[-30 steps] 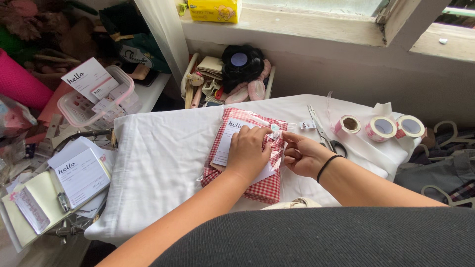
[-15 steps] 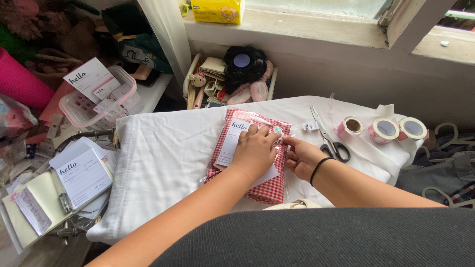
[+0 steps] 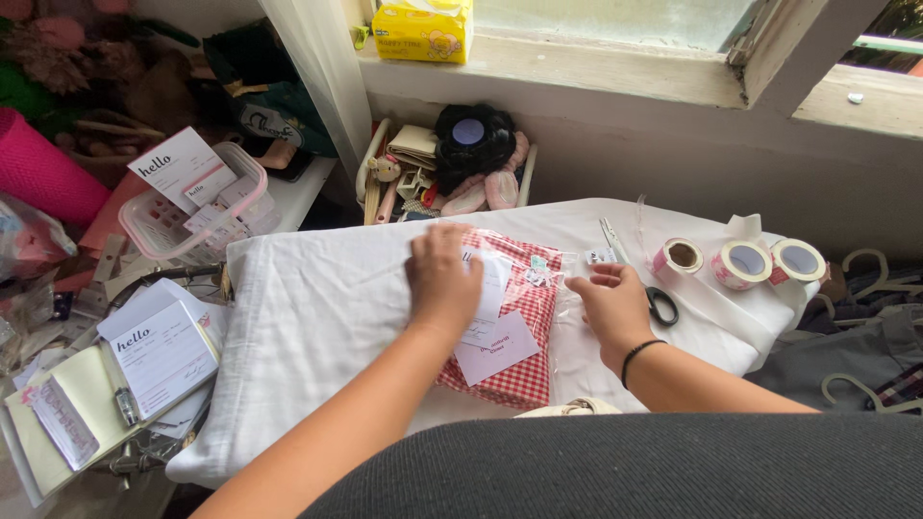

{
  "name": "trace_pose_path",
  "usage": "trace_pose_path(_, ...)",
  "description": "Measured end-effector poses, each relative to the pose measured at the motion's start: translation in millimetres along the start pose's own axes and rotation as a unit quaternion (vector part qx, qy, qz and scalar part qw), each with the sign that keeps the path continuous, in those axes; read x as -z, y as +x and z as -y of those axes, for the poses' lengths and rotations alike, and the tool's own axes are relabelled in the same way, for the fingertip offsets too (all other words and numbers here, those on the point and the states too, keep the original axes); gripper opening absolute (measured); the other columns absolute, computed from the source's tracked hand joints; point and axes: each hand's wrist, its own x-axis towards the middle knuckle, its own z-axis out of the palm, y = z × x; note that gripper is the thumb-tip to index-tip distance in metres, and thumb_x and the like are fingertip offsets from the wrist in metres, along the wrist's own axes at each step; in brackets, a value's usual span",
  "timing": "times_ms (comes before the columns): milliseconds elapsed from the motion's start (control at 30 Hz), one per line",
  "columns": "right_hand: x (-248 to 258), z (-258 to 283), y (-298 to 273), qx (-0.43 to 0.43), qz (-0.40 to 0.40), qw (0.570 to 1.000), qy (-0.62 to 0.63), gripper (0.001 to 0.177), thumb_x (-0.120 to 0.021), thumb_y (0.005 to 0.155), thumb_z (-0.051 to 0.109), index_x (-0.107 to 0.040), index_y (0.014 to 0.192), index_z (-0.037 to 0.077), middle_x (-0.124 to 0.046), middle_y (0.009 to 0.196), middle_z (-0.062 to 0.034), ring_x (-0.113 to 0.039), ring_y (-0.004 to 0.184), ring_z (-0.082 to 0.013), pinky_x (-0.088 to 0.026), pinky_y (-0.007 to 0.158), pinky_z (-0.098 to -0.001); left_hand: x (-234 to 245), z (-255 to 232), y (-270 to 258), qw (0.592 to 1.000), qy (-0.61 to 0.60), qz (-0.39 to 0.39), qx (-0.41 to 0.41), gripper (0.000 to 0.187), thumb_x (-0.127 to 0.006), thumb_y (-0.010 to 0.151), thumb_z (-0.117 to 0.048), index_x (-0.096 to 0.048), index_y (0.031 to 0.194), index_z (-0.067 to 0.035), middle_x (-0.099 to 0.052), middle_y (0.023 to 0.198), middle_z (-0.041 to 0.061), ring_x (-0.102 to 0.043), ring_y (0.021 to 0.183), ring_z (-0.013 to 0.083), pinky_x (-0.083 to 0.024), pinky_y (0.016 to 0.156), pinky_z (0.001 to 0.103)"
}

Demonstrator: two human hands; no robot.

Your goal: The person places a folded red and white checkered cloth into a clear plastic bag and seals it. They then use scissors to cut a small piece of tape and attach a paper tag to the outside of the bag. Finally, they apply decorative tape to the package and place it on a nearby surface.

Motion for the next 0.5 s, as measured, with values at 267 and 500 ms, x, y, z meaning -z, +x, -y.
trace_pose_path(267, -3.6, 14.7, 6.3, -0.149, 0.179, 0.967, 0.101, 0.051, -0.076, 0.087, 0.029, -0.06, 0.127, 0.003, -0.07, 0.114, -0.0088, -0.067, 0.103, -0.0193, -0.054, 0.088, -0.0309, 4.1, 82.6, 16.7, 0.813, -0.448, 0.163, 0.334, 0.043, -0.061, 0.096, -0.032, -0.071, 0.119, 0.003, -0.078, 0.113, 0.019, -0.074, 0.095, 0.0283, -0.059, 0.083, 0.041)
trace_pose_path(500, -10.9, 29.7, 13.6, -0.125, 0.262, 0.952, 0.102, 0.034, -0.073, 0.091, 0.03, -0.071, 0.116, 0.007, -0.067, 0.113, -0.0047, -0.058, 0.105, -0.0175, -0.042, 0.091, -0.0371, 55.6, 47.8, 7.2, 0.692, -0.562, 0.221, 0.395, 0.046, -0.057, 0.099, -0.04, -0.071, 0.119, 0.0, -0.077, 0.111, 0.015, -0.075, 0.099, 0.0265, -0.062, 0.086, 0.041)
